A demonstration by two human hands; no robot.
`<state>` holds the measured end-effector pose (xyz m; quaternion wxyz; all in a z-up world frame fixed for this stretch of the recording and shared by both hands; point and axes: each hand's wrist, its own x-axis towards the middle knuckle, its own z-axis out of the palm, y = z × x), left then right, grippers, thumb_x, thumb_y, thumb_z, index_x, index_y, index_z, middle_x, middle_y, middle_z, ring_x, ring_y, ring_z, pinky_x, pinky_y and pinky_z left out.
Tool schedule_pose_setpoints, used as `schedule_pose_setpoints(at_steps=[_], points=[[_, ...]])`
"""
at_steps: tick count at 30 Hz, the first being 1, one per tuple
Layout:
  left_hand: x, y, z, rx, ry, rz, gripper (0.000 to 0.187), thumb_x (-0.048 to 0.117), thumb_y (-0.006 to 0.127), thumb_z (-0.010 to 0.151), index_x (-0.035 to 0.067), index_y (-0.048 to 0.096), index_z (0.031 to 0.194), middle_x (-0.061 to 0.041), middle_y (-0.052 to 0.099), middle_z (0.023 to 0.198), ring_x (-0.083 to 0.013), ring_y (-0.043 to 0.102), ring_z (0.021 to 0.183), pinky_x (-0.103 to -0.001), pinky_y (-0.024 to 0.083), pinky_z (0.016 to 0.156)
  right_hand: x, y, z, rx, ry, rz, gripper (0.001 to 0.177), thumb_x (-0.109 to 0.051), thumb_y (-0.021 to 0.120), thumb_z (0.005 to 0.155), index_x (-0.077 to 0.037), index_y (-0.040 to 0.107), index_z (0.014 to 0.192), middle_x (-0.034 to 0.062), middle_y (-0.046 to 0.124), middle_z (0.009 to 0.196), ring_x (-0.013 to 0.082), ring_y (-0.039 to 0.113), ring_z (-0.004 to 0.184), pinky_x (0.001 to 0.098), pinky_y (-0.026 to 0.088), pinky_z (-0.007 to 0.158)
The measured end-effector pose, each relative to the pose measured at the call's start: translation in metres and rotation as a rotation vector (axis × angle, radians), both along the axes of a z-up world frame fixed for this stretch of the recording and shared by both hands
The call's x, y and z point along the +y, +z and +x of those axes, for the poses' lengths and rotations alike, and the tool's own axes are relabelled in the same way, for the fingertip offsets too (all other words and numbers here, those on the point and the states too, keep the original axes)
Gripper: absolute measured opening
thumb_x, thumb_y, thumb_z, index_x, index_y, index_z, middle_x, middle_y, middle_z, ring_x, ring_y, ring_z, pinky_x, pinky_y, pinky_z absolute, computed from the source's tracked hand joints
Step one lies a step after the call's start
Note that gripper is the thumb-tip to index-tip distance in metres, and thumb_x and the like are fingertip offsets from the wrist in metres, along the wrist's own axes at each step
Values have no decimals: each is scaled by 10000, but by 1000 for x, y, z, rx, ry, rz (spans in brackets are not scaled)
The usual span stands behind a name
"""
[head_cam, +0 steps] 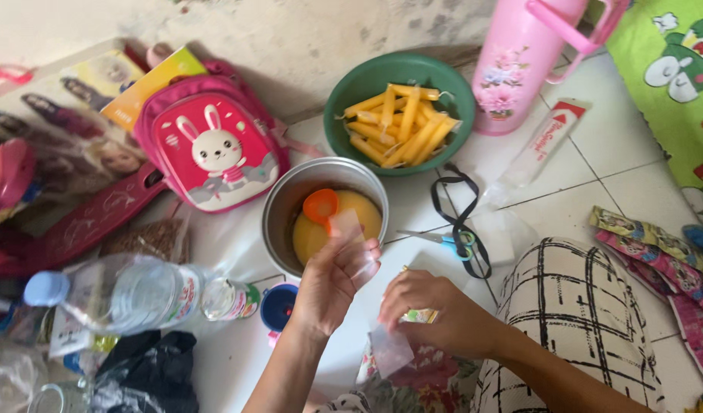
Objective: The person fills small plastic bags with a yellow liquid using a funnel and a ladle, then ties each bag with a knot by hand.
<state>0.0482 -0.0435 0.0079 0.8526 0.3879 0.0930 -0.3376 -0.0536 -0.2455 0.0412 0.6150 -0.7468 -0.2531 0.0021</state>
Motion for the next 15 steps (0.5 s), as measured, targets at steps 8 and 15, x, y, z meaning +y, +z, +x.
schedule_pose_setpoints(at_steps=[8,15], points=[[15,-4,-16,-203,134,90,374,246,533,1029,-84,677,1131,-191,778,1030,-260,768,925,-409,606,884,12,-21,-26,199,31,-18,93,-31,775,796,-50,742,881,48,776,996,219,725,1045,385,552,972],[46,4,-36,-522,281,305,143,60,773,892,-60,792,966,-124,795,962,-150,728,900,-306,575,886,21,1,-17,44,-209,-171,370,38,606,769,-29,725,1113,100,706,1181,227,656,1182,362,464,1083]])
